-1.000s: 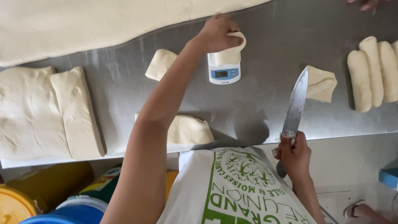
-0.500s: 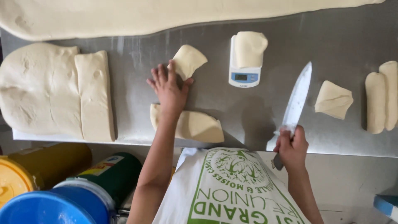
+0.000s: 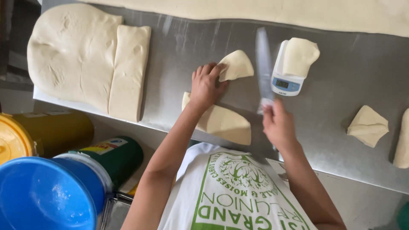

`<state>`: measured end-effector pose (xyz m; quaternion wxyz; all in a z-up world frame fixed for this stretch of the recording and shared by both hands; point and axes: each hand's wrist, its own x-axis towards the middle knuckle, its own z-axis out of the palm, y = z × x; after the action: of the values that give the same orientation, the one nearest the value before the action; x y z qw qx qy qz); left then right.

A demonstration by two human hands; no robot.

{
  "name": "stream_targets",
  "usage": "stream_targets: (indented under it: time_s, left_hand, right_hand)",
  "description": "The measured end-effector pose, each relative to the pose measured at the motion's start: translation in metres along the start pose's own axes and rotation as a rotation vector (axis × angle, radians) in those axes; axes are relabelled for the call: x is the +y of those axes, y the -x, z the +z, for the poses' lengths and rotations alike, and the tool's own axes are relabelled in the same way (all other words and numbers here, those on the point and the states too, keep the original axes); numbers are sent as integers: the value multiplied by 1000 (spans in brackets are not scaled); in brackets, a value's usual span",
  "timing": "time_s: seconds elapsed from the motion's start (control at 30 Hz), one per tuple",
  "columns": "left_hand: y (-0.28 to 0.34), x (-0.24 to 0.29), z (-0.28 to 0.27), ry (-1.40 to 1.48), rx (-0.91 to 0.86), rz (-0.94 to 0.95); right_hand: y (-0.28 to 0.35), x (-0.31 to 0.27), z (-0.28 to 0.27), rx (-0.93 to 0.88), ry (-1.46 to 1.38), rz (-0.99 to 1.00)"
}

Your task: Cutting and weighing dough portions on a digital scale in a bakery kitchen

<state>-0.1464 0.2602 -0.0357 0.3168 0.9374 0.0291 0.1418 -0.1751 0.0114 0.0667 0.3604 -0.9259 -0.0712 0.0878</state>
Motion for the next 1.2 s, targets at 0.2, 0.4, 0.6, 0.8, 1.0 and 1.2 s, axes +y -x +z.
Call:
stream_targets:
  time_s: [0.2,0.4,0.6,0.8,1.0,1.2]
  left_hand:
    - [15,-7,2,-28,67,-64]
    - [16,-4,7,-125,80,-45]
    - [0,-5,37,-53,-177,-4]
    - [-56,124,-45,706,-267,17]
    - [-90,198,13,983,28,142]
    - [-81,120,78,353,92,177]
  right_hand:
    - [-36,5,50,-280,374,-139]
    - [-58,11,59,-560,565,-96]
    - [-72,13,63,-657,531,-44]
    - [-20,51,-19,-133,-50,129]
    - [42,99,-106,233,-447,355]
    - [68,119,-110,273,-375,424]
